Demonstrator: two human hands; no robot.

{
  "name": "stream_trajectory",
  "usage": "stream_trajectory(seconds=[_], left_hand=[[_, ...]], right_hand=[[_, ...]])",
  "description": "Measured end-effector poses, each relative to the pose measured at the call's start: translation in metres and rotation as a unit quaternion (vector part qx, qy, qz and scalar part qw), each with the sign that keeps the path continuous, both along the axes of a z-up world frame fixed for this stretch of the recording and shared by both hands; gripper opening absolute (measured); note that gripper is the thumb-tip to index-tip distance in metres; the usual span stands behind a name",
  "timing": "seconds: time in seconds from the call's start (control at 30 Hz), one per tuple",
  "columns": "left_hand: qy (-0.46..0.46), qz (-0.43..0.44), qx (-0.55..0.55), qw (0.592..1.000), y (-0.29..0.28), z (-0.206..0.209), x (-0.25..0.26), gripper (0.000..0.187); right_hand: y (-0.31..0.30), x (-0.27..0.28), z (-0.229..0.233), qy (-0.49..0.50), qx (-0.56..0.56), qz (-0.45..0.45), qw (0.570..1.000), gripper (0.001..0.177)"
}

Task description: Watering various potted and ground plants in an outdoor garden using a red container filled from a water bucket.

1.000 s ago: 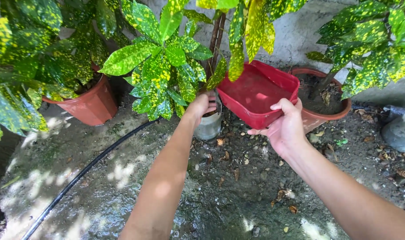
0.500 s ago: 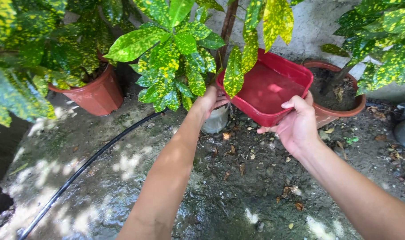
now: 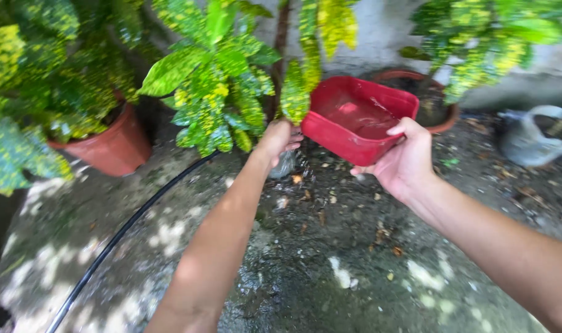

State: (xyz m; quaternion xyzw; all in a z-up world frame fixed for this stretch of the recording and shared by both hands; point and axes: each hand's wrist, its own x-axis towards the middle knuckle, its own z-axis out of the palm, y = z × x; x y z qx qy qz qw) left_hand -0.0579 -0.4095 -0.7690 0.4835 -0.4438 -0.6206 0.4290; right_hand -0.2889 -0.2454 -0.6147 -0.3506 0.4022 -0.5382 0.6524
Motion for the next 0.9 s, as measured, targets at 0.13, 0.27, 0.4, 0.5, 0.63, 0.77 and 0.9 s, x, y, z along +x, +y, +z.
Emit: stream_trajectory(seconds=[0.13,0.27,0.4,0.5,0.63,0.77,0.9], left_hand=[[0.031,-0.065,-0.037,0.997,0.031,0.052,-0.037,0.058],[0.094,-0.117,0.006,0.989,0.058,0.095,-0.083,0.073],[0.206,-0.185,0.059,0.959,0.107,0.138,-0.122,0.079],[0.286,-0.232,0.02,0.929,0.127,0.149,-0.144,0.088],[0.251,-0.161,-0.055,0.953,0.138,0.142,-0.178,0.075],[0.298,-0.102,-0.07,0.947,0.152,0.147,-0.207,0.086],[0.246,0.029,-0.087,0.965,0.158,0.172,-0.227,0.092]], right_hand=[[0.031,-0.019,0.018,-0.02,-0.019,-0.03,0.999,0.067],[0.057,-0.052,0.026,-0.013,-0.02,-0.053,0.998,0.064],[0.082,-0.087,0.04,-0.005,-0.031,-0.068,0.997,0.067],[0.094,-0.111,0.049,0.004,-0.034,-0.053,0.998,0.07],[0.093,-0.136,0.05,-0.017,-0.076,-0.014,0.997,0.073],[0.08,-0.157,0.053,-0.036,-0.076,-0.001,0.996,0.075],[0.061,-0.167,0.053,-0.055,-0.052,0.03,0.997,0.075]])
